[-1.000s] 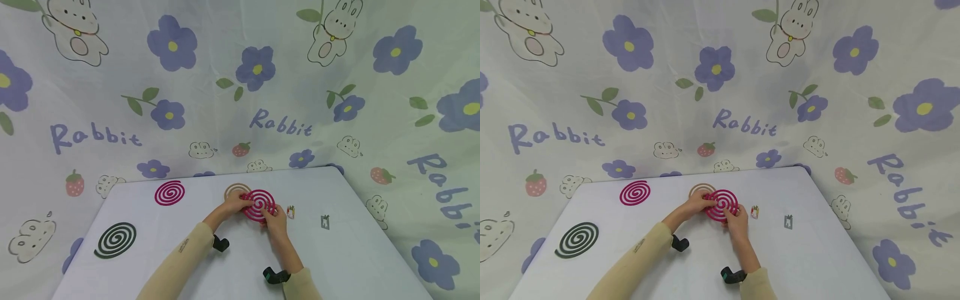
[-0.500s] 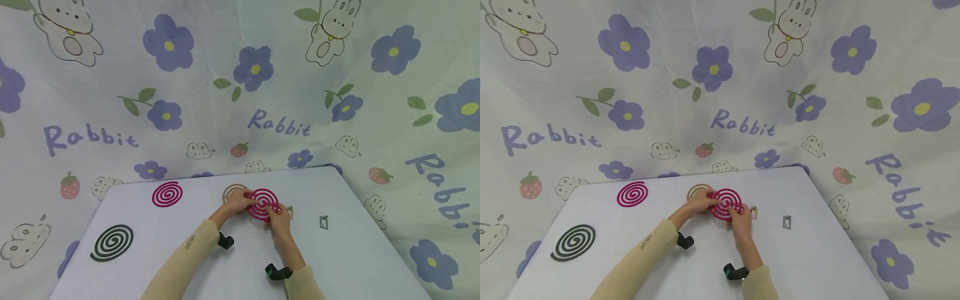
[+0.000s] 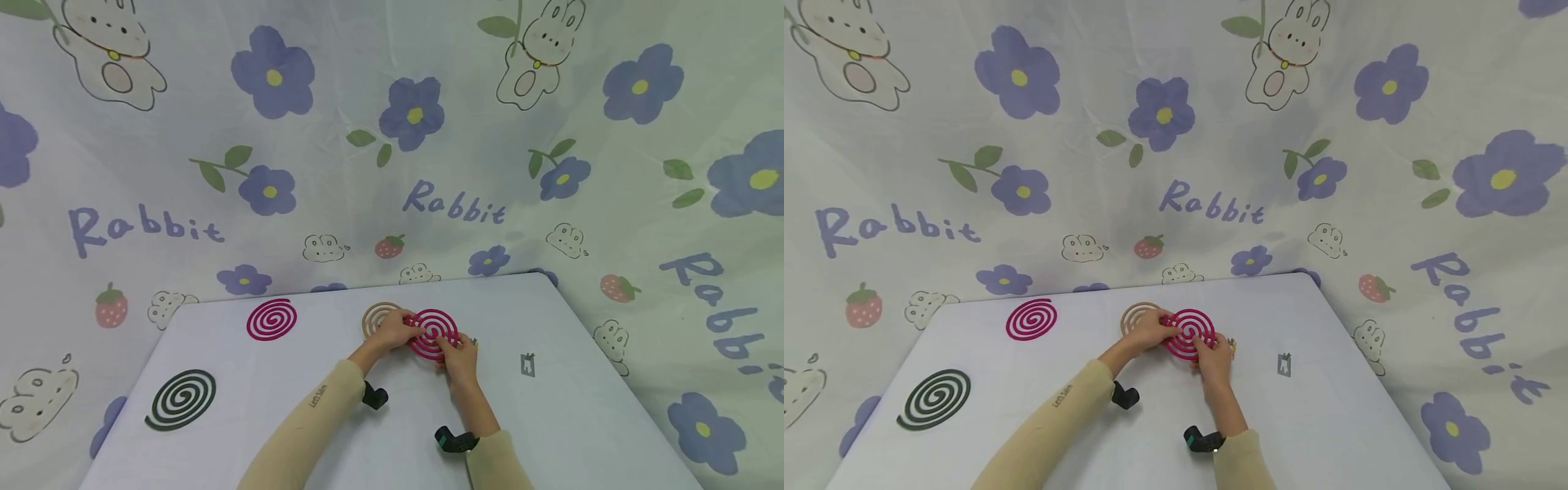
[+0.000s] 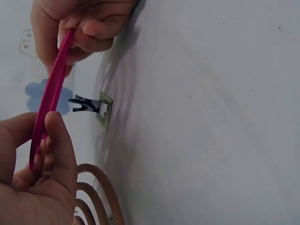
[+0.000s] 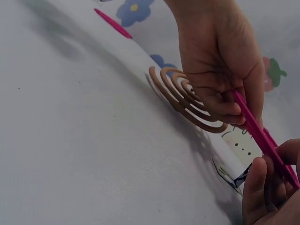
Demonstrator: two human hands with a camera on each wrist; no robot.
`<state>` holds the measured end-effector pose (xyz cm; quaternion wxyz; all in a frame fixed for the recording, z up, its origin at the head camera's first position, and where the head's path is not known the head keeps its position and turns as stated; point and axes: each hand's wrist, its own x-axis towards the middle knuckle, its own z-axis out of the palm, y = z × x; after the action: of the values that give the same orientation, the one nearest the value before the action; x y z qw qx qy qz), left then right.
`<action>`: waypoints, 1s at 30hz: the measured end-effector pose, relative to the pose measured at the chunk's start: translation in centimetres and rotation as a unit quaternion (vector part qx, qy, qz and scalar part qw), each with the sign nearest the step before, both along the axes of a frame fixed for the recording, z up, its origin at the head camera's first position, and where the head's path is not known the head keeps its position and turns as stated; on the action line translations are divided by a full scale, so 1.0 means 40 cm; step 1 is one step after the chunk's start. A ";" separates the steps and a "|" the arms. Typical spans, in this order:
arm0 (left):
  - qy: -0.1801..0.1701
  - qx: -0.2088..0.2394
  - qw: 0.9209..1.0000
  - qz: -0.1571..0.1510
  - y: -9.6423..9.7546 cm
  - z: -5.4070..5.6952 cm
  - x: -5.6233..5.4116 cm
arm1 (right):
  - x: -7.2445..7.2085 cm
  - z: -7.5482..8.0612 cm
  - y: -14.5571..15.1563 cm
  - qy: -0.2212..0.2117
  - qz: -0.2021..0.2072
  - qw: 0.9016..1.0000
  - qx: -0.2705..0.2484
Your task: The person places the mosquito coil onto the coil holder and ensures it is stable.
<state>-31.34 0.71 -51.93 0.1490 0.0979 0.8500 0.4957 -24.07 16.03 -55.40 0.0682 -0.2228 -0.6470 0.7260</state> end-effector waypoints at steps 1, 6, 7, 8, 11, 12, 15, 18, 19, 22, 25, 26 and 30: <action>0.001 -0.001 1.000 0.002 0.001 0.000 0.001 | -0.001 0.000 0.000 0.000 0.000 1.000 -0.001; -0.003 -0.001 1.000 0.008 0.007 0.002 0.007 | -0.006 -0.003 0.002 -0.003 -0.008 1.000 0.008; -0.005 0.001 1.000 0.009 0.008 0.002 0.008 | -0.007 -0.004 0.002 -0.003 -0.010 1.000 0.011; -0.005 0.003 1.000 0.008 0.009 0.002 0.009 | -0.008 -0.005 0.003 -0.004 -0.012 1.000 0.014; -0.006 0.009 1.000 0.010 0.012 0.000 0.010 | -0.009 -0.007 0.004 -0.005 -0.014 1.000 0.017; -0.006 0.012 1.000 0.009 0.013 -0.001 0.010 | -0.010 -0.007 0.005 -0.006 -0.014 1.000 0.019; -0.007 0.019 1.000 0.011 0.016 -0.005 0.010 | -0.010 -0.006 0.004 -0.009 -0.017 1.000 0.020; -0.008 0.022 1.000 0.015 0.017 -0.010 0.010 | -0.012 -0.007 0.003 -0.011 -0.018 1.000 0.023; -0.008 0.021 1.000 0.018 0.017 -0.012 0.010 | -0.012 -0.008 0.003 -0.012 -0.018 0.999 0.024; -0.006 0.018 1.000 0.024 0.018 -0.016 0.011 | -0.015 -0.010 0.003 -0.019 -0.017 0.999 0.024; -0.003 0.019 0.999 0.029 0.021 -0.021 0.011 | -0.018 -0.009 0.005 -0.028 -0.017 0.999 0.024; -0.001 0.019 0.999 0.029 0.022 -0.021 0.011 | -0.019 -0.008 0.005 -0.031 -0.018 0.999 0.024; 0.004 0.025 0.999 0.034 0.027 -0.023 0.012 | -0.024 -0.005 0.008 -0.037 -0.020 0.999 0.024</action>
<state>-30.86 1.78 -52.85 0.1261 0.0743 0.8409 0.5210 -25.04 16.35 -55.58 0.0639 -0.2603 -0.6621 0.6999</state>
